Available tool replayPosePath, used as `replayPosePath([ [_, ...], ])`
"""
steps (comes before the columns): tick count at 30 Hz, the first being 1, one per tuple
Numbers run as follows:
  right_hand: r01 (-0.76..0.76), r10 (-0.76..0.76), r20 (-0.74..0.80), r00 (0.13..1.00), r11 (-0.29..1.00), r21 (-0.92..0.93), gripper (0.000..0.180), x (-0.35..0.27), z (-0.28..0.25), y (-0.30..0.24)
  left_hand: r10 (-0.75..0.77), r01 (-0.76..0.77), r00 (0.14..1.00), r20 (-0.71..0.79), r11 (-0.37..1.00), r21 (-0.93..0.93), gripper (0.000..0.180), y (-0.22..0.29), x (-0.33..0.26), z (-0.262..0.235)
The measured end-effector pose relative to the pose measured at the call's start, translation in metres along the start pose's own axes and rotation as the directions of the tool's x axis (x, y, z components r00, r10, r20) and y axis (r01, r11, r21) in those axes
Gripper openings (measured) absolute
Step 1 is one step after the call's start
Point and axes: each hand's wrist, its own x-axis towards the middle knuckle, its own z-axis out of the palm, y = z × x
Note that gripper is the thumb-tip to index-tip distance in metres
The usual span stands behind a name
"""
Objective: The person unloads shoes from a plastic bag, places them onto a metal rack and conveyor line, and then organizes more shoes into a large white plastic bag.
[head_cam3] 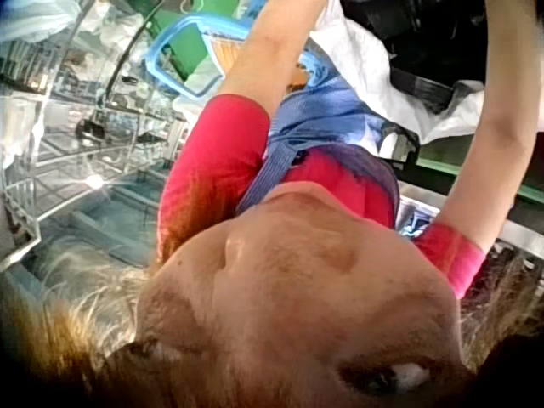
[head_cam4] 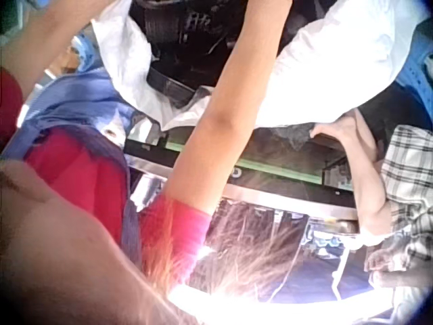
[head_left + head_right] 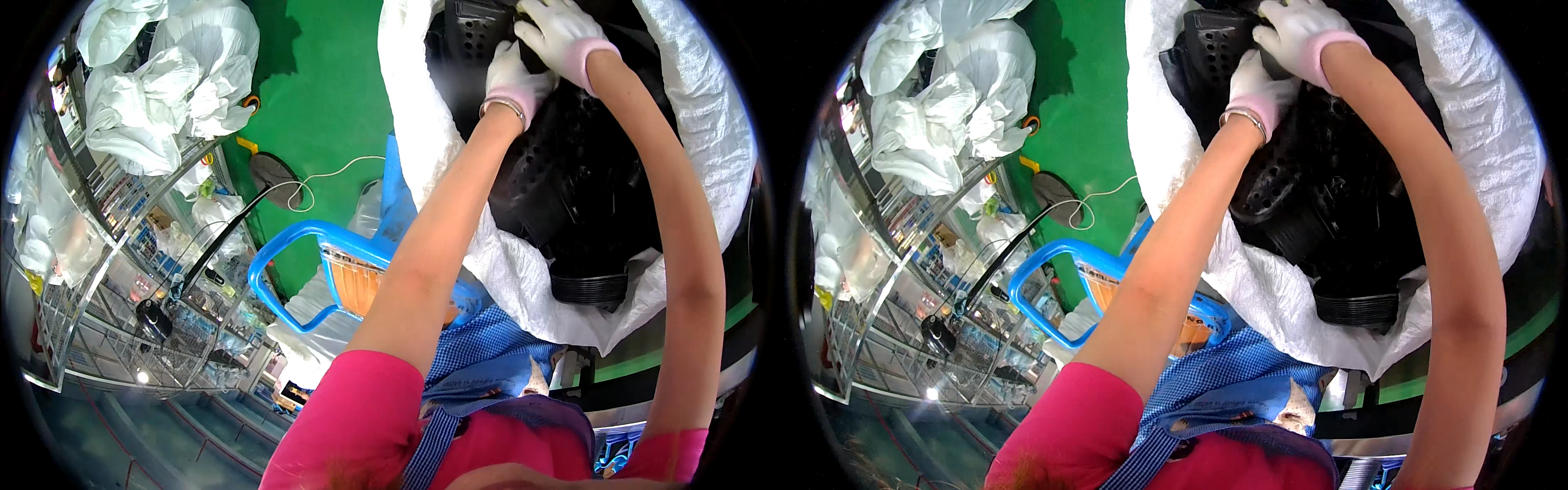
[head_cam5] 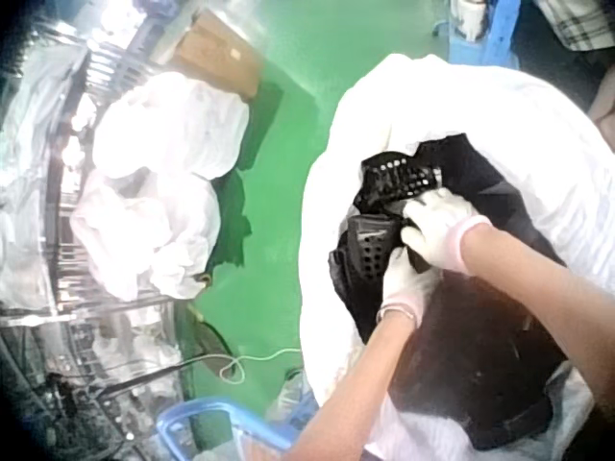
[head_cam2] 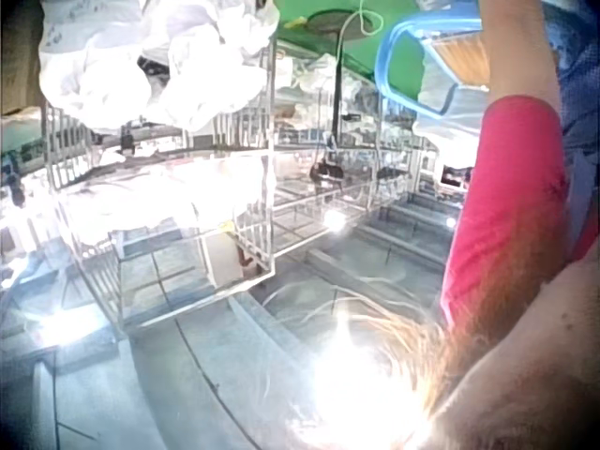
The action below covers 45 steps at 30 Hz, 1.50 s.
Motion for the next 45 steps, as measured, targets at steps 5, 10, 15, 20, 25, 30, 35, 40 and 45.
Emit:
replayPosePath([
  [5,0.409,-0.347,0.237,0.907,0.861,-0.303,0.026,0.013,0.001,0.017,0.032,-0.086,0.993,-0.111,0.848,-0.522,0.028,-0.006,0.001,0.007],
  [10,0.416,-0.361,0.228,0.904,0.866,-0.278,0.025,0.000,-0.035,0.001,0.149,-0.225,0.946,-0.288,0.941,-0.252,0.035,-0.004,-0.013,-0.005],
  [15,0.440,-0.437,0.064,0.897,0.876,-0.194,0.023,-0.020,-0.070,-0.010,0.372,-0.383,0.885,-0.279,0.924,0.019,0.031,0.026,-0.047,-0.045],
  [20,0.384,-0.380,-0.152,0.912,0.923,-0.008,0.026,-0.041,-0.102,-0.016,0.394,-0.417,0.909,-0.139,0.865,-0.278,0.029,0.061,-0.082,-0.064],
  [25,0.101,-0.044,-0.102,0.994,0.752,0.652,0.030,-0.066,-0.139,0.008,0.171,-0.023,0.962,0.212,0.826,-0.563,0.027,0.109,-0.111,-0.091],
  [30,0.425,-0.074,-0.571,0.818,0.746,0.513,0.021,-0.112,-0.191,0.019,0.241,0.136,0.914,0.327,0.577,-0.805,0.024,0.132,-0.135,-0.100],
  [35,0.389,-0.283,-0.640,0.715,0.921,0.027,0.035,-0.183,-0.200,0.033,0.310,0.320,0.828,0.468,0.425,-0.847,0.032,0.171,-0.188,-0.092],
  [40,0.024,0.327,-0.108,0.939,0.251,0.968,0.045,-0.268,-0.225,-0.022,0.318,0.315,0.754,0.574,0.591,-0.742,0.053,0.171,-0.233,-0.090],
  [45,-0.095,0.293,0.047,0.955,0.152,0.984,0.057,-0.309,-0.229,-0.038,0.274,0.522,0.577,0.769,0.600,-0.606,0.054,0.181,-0.259,-0.098],
])
